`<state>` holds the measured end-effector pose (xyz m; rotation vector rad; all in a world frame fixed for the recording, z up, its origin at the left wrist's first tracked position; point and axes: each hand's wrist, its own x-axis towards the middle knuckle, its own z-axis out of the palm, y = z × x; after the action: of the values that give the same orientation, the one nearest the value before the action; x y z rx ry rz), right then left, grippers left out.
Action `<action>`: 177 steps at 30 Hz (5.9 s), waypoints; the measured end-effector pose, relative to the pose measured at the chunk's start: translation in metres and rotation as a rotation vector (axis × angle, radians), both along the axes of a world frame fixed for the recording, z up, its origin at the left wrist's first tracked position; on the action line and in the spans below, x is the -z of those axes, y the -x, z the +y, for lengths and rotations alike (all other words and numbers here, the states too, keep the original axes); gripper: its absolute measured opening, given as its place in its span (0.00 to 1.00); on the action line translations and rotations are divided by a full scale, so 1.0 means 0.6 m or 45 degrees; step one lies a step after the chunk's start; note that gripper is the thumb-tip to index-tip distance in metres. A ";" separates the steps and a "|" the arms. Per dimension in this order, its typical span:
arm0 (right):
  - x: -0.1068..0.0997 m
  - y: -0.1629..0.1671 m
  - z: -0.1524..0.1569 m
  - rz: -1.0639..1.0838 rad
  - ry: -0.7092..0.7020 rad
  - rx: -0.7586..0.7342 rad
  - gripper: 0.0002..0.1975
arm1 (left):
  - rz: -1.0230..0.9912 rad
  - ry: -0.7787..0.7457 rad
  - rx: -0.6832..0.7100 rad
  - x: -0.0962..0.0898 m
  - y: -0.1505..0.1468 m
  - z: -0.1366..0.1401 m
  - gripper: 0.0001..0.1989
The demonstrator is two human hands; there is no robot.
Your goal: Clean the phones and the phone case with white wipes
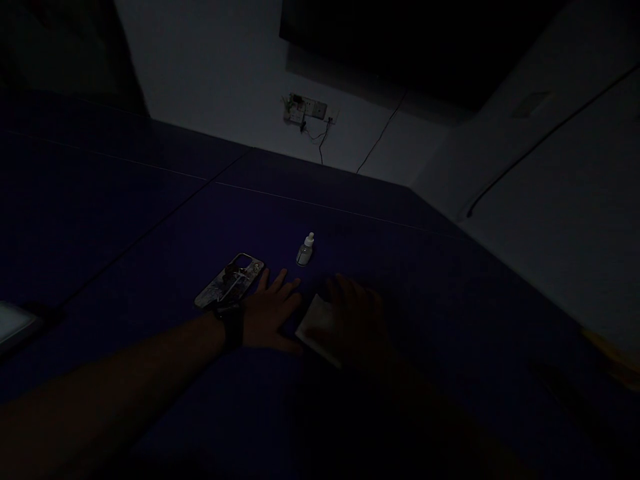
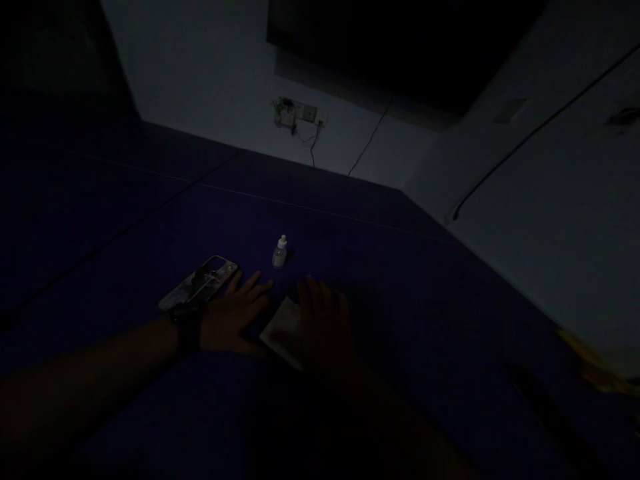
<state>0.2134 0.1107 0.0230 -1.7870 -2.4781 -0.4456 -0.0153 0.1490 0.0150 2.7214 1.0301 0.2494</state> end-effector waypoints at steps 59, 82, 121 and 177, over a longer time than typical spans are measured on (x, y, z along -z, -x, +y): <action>-0.011 -0.059 -0.009 -0.033 -0.094 0.282 0.35 | -0.022 -0.072 -0.012 0.019 0.001 0.003 0.46; 0.007 -0.056 -0.025 0.009 -0.223 0.370 0.30 | -0.008 -0.086 -0.054 0.010 -0.002 -0.002 0.46; 0.009 0.073 -0.027 0.125 -0.207 0.164 0.26 | -0.037 -0.096 -0.023 0.029 0.000 0.005 0.46; 0.012 -0.137 -0.021 0.762 0.150 -0.234 0.20 | 0.114 -0.271 0.089 -0.059 -0.073 -0.049 0.42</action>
<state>0.2954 0.0980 0.0158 -1.4246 -2.2280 0.2247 0.0284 0.1198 0.0506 2.9780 0.9797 0.2400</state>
